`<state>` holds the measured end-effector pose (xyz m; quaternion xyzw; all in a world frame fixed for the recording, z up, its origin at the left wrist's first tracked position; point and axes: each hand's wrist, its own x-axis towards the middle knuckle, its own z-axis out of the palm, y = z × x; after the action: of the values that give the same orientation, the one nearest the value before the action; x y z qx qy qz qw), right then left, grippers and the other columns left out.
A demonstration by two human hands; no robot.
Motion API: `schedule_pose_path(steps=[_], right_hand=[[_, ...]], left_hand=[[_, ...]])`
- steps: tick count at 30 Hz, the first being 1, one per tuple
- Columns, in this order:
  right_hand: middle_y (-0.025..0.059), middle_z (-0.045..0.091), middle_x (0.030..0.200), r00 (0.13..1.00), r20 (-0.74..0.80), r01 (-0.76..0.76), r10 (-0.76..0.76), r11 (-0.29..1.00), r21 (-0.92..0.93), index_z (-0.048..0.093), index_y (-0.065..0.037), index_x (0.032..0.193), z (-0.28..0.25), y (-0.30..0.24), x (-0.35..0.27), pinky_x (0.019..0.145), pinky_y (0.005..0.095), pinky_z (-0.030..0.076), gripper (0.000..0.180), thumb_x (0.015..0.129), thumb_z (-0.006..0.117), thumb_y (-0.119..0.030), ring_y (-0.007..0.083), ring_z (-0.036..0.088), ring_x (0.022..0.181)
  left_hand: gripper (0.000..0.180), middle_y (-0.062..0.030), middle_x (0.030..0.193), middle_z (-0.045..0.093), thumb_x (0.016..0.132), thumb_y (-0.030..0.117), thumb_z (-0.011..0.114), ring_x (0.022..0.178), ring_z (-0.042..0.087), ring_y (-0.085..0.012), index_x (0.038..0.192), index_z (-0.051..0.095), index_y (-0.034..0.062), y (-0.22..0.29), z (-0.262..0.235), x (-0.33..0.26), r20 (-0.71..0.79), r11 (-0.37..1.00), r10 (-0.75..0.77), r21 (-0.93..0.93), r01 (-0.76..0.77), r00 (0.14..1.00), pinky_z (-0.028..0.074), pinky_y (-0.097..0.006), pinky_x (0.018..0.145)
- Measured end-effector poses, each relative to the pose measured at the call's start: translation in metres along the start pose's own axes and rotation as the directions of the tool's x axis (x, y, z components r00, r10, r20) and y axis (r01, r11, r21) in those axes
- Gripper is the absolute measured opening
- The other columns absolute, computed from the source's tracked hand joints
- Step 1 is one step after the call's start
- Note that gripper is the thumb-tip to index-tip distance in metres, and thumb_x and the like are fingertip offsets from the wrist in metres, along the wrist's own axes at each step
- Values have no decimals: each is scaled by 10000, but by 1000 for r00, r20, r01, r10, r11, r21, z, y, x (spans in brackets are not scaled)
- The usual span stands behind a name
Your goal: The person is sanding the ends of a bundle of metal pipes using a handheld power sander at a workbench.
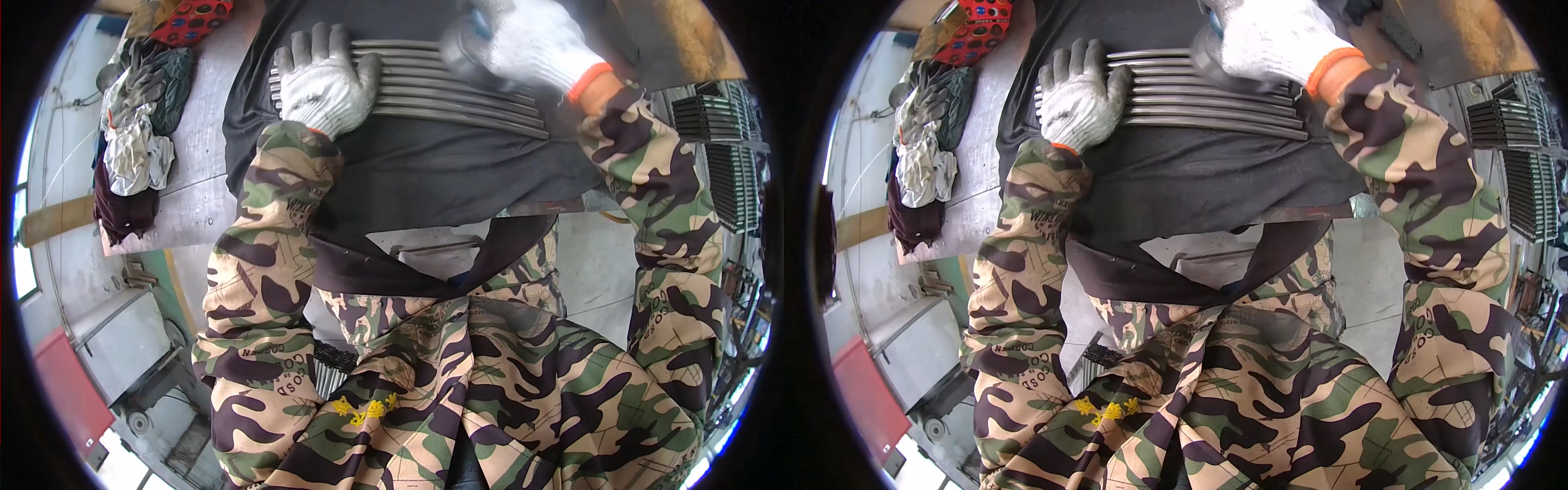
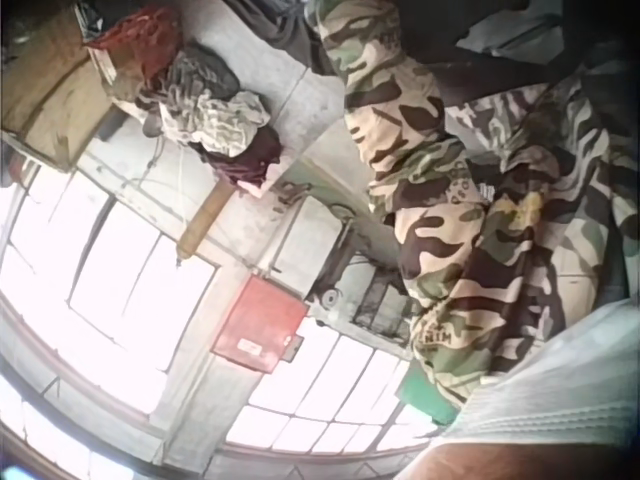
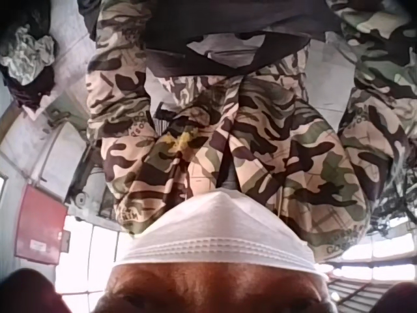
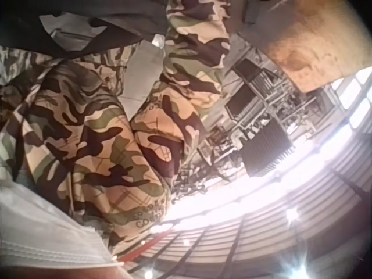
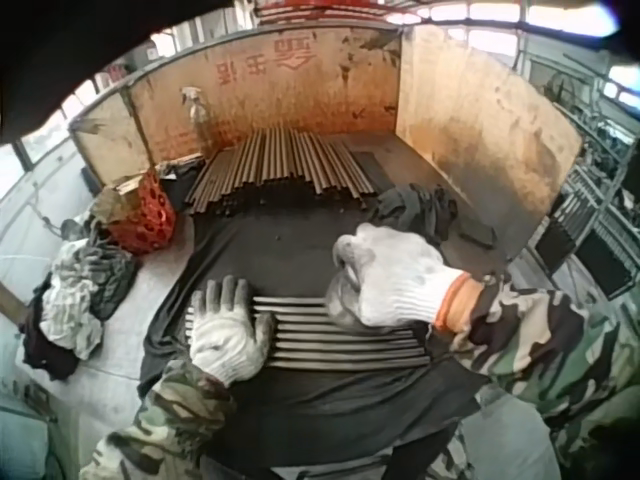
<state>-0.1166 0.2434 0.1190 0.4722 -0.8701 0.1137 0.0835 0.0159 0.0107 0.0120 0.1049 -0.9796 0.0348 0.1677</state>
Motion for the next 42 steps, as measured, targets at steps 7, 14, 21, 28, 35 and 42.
schedule_pose_path(steps=[7, 14, 21, 28, 35, 42], right_hand=[[191, 676, 1202, 989, 115, -76, 88, 991, -107, 671, -156, 1260, 6, -4, 13, 974, 501, 570, 392, 933, 667, -373, 409, 688, 1147], [157, 682, 1053, 999, 6, 34, -34, 999, -18, 694, -162, 1161, 16, -13, -2, 891, 481, 581, 331, 890, 729, -348, 385, 702, 1019], [151, 683, 1016, 998, -15, 53, -54, 998, -30, 710, -152, 1120, 17, -33, 19, 859, 469, 587, 297, 882, 732, -328, 373, 712, 975], [156, 679, 1042, 996, -27, 88, -89, 995, -41, 713, -147, 1109, 16, -41, 26, 870, 471, 589, 296, 876, 741, -328, 372, 714, 977], [154, 682, 1074, 999, 26, 34, -32, 998, -59, 717, -153, 1126, 17, -50, 27, 894, 479, 590, 321, 860, 759, -327, 376, 711, 1013], [149, 685, 1080, 997, 24, 70, -70, 997, -23, 718, -151, 1128, 12, -59, 13, 911, 477, 588, 324, 851, 764, -312, 372, 713, 1022]], left_hand=[[464, -134, 1212, 616, 970, 440, 602, 1184, 550, -346, 1236, 631, 60, 3, 12, 15, -140, 999, -12, -40, 7, 990, 399, -520, 1051], [600, -177, 1333, 599, 953, 446, 634, 1261, 533, -366, 1374, 610, 19, -51, 5, 2, -126, 989, -70, -138, 52, 990, 407, -519, 1082], [578, -181, 1364, 627, 923, 418, 651, 1339, 522, -386, 1317, 654, -5, -25, 12, 23, -177, 975, -193, -143, 169, 965, 401, -531, 1145], [620, -209, 1423, 615, 901, 388, 694, 1381, 521, -401, 1355, 639, -30, -23, 9, -11, -337, 988, -135, -118, 100, 932, 385, -559, 1149], [604, -185, 1446, 626, 934, 397, 662, 1398, 537, -387, 1374, 651, -17, -20, 25, 1, -304, 982, -166, -136, 130, 938, 364, -549, 1200], [639, -200, 1499, 591, 991, 431, 608, 1486, 472, -385, 1447, 601, -17, -14, 16, 5, -170, 971, -218, -136, 196, 961, 307, -552, 1248]])
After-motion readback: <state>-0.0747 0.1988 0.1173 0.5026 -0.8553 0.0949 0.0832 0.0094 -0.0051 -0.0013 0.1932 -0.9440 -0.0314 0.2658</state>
